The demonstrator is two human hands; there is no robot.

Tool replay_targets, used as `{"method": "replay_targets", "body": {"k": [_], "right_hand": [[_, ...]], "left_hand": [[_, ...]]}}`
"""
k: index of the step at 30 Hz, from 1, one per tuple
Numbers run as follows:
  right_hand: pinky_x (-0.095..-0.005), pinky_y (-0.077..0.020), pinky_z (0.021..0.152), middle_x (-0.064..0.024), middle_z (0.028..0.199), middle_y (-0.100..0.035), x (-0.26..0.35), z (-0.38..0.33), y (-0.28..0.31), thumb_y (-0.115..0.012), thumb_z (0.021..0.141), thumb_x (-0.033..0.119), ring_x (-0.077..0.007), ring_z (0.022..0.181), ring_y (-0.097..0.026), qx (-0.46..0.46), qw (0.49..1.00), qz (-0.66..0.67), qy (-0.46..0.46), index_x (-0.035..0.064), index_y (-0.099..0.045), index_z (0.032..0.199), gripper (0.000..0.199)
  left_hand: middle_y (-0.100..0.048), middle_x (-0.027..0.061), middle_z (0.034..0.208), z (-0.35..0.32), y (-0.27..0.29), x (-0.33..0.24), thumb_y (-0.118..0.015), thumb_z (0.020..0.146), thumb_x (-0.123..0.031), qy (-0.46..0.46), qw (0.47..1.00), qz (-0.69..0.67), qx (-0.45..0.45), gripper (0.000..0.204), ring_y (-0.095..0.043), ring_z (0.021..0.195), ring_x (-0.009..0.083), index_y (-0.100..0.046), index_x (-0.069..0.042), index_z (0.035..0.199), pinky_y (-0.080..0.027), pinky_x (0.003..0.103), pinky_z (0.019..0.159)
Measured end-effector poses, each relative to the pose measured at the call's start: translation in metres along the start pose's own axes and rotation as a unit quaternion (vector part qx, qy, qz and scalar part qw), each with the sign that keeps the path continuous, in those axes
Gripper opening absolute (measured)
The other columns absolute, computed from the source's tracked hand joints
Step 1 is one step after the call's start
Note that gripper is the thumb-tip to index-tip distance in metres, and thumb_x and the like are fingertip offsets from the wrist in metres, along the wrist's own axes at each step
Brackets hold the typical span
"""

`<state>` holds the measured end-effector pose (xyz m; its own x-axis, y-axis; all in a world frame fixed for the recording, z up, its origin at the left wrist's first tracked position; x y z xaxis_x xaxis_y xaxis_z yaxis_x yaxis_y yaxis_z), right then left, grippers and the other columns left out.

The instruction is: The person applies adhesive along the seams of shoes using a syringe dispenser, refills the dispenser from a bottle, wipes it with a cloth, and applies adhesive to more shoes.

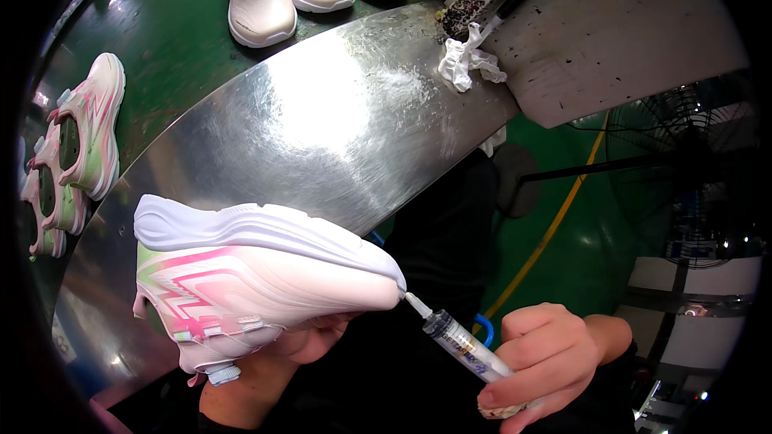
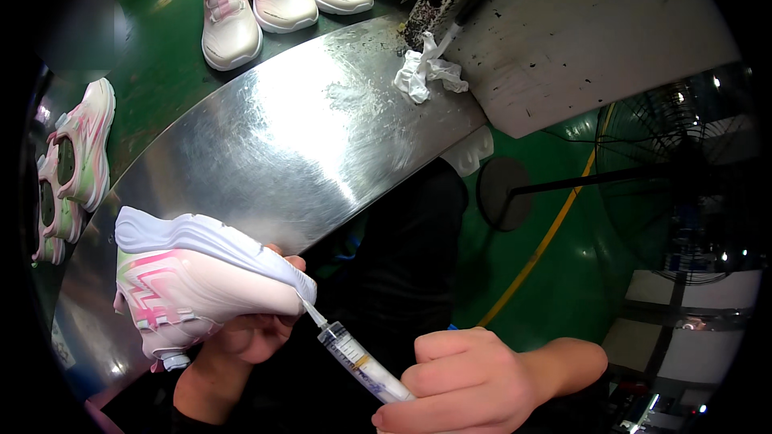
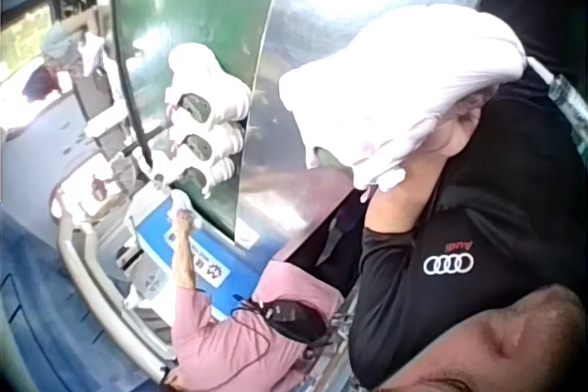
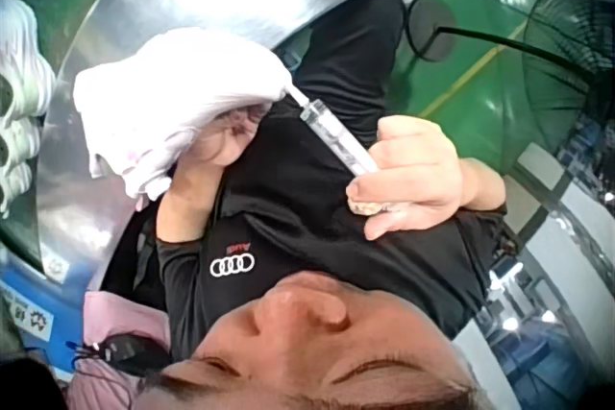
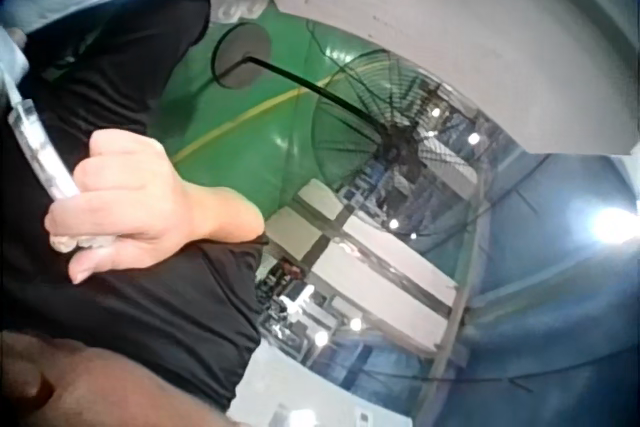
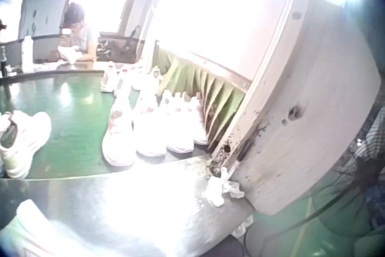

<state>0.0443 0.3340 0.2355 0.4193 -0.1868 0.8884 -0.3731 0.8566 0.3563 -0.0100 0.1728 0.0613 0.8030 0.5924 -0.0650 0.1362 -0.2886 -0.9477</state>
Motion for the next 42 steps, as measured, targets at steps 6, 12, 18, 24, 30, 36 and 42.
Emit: {"method": "replay_targets", "body": {"k": [6, 12, 18, 24, 30, 36, 42], "right_hand": [[-0.0300, -0.0273, 0.045, -0.0044, 0.071, -0.061, 0.001, 0.005, -0.007, -0.076, 0.078, 0.028, -0.0130, 0.048, -0.042, 0.050, 0.987, -0.151, 0.021, 0.0016, -0.067, 0.091, 0.031], [-0.0208, -0.0173, 0.040, 0.0065, 0.063, -0.048, -0.019, -0.005, -0.030, -0.080, 0.072, 0.033, -0.0065, 0.048, -0.027, -0.026, 0.946, -0.316, 0.072, 0.0192, -0.070, 0.089, 0.024], [-0.0207, -0.0176, 0.040, 0.0066, 0.063, -0.046, -0.024, -0.005, -0.040, -0.080, 0.073, 0.031, -0.0064, 0.047, -0.028, -0.037, 0.914, -0.386, 0.120, 0.0191, -0.069, 0.089, 0.023], [-0.0212, -0.0180, 0.039, 0.0069, 0.062, -0.046, -0.025, -0.011, -0.043, -0.080, 0.073, 0.029, -0.0063, 0.045, -0.027, -0.048, 0.906, -0.398, 0.137, 0.0190, -0.069, 0.088, 0.022], [-0.0215, -0.0241, 0.037, 0.0053, 0.062, -0.042, -0.017, -0.007, -0.041, -0.076, 0.076, 0.022, -0.0070, 0.046, -0.033, 0.001, 0.915, -0.378, 0.144, 0.0123, -0.067, 0.089, 0.018], [-0.0266, -0.0337, 0.054, 0.0025, 0.075, -0.060, -0.025, 0.000, -0.016, -0.080, 0.069, 0.028, -0.0139, 0.055, -0.041, -0.046, 0.915, -0.383, 0.119, 0.0137, -0.067, 0.094, 0.031], [-0.0293, -0.0372, 0.066, 0.0016, 0.080, -0.058, -0.105, 0.037, 0.001, -0.078, 0.069, 0.030, -0.0194, 0.069, -0.042, -0.083, 0.927, -0.362, 0.051, 0.0114, -0.065, 0.104, 0.041]], "left_hand": [[-0.066, 0.0046, 0.101, 0.008, -0.016, -0.003, -0.074, 0.081, -0.014, -0.006, 0.999, 0.041, -0.014, 0.052, -0.065, 0.082, 0.0071, -0.048, -0.015, 0.126, -0.053, 0.016, 0.071], [-0.068, 0.0029, 0.098, 0.007, -0.010, -0.003, -0.074, 0.079, -0.006, -0.040, 0.998, 0.014, 0.045, 0.058, -0.063, 0.107, 0.0234, -0.051, -0.013, 0.131, -0.057, 0.029, 0.087], [-0.064, 0.0112, 0.114, 0.004, -0.009, -0.002, -0.063, 0.086, -0.001, -0.050, 0.991, -0.019, 0.123, 0.035, -0.063, 0.106, 0.0244, -0.057, -0.004, 0.121, -0.057, 0.034, 0.087], [-0.062, 0.0129, 0.117, 0.002, -0.018, -0.002, -0.064, 0.087, -0.005, -0.033, 0.996, -0.023, 0.083, 0.037, -0.061, 0.110, 0.0272, -0.054, -0.005, 0.124, -0.057, 0.034, 0.086], [-0.061, 0.0137, 0.119, -0.004, -0.018, -0.004, -0.065, 0.087, -0.006, -0.042, 0.997, -0.011, 0.058, 0.041, -0.060, 0.113, 0.0293, -0.052, -0.006, 0.126, -0.057, 0.033, 0.085], [-0.057, 0.0097, 0.124, -0.045, 0.000, 0.002, -0.070, 0.079, -0.002, -0.014, 0.985, -0.027, 0.168, 0.058, -0.054, 0.117, 0.0277, -0.047, -0.009, 0.132, -0.047, 0.043, 0.096], [-0.047, 0.0222, 0.137, -0.181, 0.025, -0.013, -0.062, 0.067, -0.008, -0.133, 0.983, 0.060, -0.116, 0.084, -0.048, 0.125, 0.0355, -0.028, 0.003, 0.143, -0.037, 0.047, 0.108]]}}
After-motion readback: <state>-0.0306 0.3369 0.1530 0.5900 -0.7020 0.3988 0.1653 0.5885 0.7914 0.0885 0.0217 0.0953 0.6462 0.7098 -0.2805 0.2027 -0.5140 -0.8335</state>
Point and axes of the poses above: each hand's wrist, its own z-axis towards the middle knuckle, its own y-axis out of the back of the hand, x = y × z, the point moved 5 cm from there along z, towards the middle knuckle
